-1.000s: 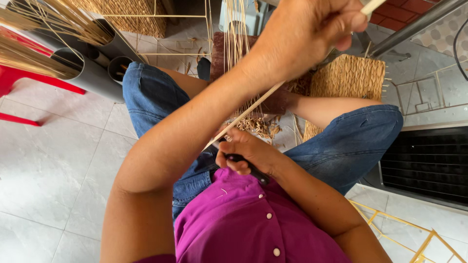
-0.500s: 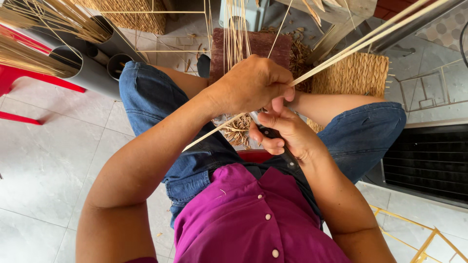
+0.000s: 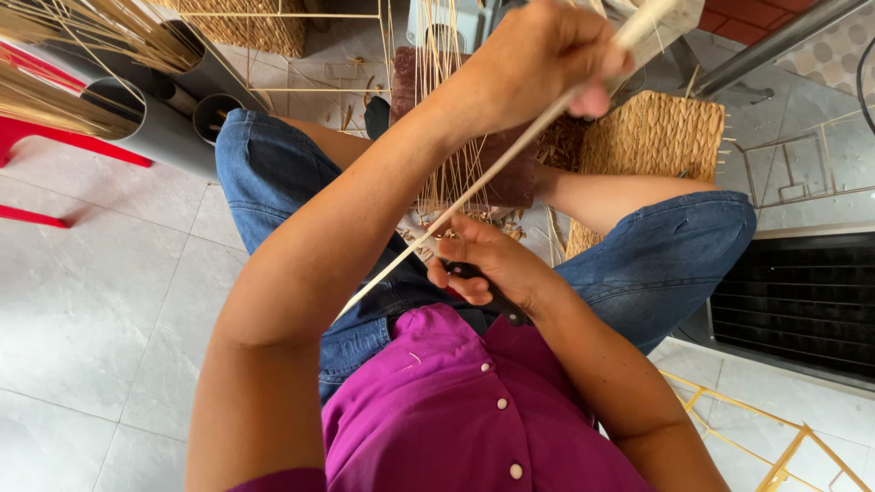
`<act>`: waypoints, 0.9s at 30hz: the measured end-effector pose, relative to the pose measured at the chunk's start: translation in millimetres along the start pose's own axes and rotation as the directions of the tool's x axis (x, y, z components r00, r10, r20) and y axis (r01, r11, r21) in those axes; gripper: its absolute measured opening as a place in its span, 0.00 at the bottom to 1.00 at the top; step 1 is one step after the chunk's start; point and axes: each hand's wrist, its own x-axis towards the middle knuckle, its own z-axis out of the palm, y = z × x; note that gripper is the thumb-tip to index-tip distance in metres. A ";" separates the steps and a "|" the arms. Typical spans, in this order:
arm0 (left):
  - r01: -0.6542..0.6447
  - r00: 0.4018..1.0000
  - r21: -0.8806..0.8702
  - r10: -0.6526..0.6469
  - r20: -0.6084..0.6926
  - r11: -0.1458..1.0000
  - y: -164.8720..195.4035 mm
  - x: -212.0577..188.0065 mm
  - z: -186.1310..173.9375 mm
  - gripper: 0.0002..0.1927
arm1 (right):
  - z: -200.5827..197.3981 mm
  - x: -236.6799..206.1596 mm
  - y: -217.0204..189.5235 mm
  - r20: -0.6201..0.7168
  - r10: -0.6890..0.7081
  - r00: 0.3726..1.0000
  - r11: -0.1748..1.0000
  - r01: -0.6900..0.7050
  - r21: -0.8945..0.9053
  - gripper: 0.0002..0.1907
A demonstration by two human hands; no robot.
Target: The person sits on the floor and uses a small knife to shave thin strips off long bamboo sticks, working on their lap. They repeatedly rotate each stick, peel along its length, and set finished sticks against a board in front of them.
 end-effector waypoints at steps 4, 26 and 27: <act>-0.131 0.969 0.299 0.059 0.238 0.945 -18.2 -41.1 -14.3 0.10 | -15.6 -18.8 -29.4 -0.142 -0.030 0.989 1.000 0.030 -0.008 0.17; -0.112 0.990 -0.014 0.110 -0.091 0.994 -25.4 -1.8 -15.8 0.09 | -48.5 37.1 72.3 -0.084 0.232 0.969 0.939 -0.246 -0.240 0.18; -0.106 0.987 0.024 0.108 -0.118 0.994 -26.4 5.1 -27.0 0.09 | -56.7 40.2 79.6 -0.129 0.255 0.958 0.940 -0.277 -0.201 0.18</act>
